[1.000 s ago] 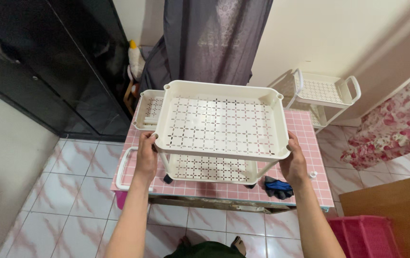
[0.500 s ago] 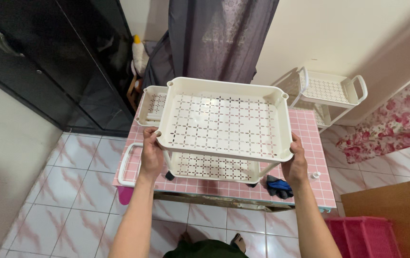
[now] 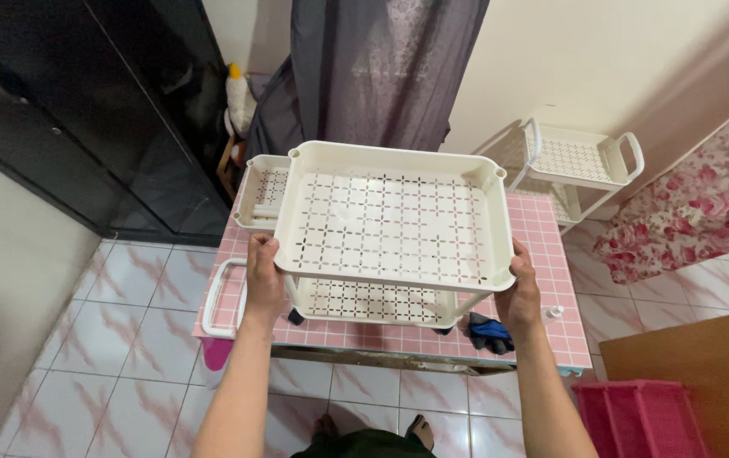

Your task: The person assembles a white plastic rolling shelf by inserting vertical poles into the base tray, stacking a second tray on top, and attaching handles. The person uses a cloth to wipe the poles before insertion.

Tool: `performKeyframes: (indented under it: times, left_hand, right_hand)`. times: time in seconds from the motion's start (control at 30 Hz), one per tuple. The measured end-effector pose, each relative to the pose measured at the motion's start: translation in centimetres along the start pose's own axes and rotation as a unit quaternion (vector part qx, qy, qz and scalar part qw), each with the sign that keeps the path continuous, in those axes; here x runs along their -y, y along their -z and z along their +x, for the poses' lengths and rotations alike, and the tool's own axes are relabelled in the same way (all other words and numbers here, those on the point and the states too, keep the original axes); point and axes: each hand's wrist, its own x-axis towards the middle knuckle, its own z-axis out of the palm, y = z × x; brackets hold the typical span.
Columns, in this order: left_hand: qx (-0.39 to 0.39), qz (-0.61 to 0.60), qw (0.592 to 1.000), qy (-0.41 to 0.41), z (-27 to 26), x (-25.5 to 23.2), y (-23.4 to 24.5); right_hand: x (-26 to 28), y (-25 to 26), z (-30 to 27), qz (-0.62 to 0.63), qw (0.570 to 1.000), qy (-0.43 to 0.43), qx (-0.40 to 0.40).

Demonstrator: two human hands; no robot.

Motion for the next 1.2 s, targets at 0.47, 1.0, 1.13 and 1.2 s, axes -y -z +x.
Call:
performKeyframes:
  times: [0.47, 1.0, 1.13, 1.2]
  left_hand:
    - [0.003, 0.043, 0.999, 0.024, 0.3, 1.3, 1.3]
    - [0.009, 0.052, 0.997, 0.053, 0.3, 1.6, 1.6]
    - [0.008, 0.067, 0.996, 0.055, 0.3, 1.2, 1.5]
    - [0.016, 0.072, 0.996, 0.055, 0.4, 1.0, 1.3]
  right_hand:
    - [-5.2, 3.2, 0.4, 0.011, 0.999, 0.016, -0.035]
    - [-4.9, 2.6, 0.1, 0.074, 0.994, 0.031, -0.072]
    - [-6.1, 4.0, 0.7, 0.078, 0.995, 0.05, -0.043]
    - [-6.3, 4.4, 0.7, 0.077, 0.996, 0.034, -0.039]
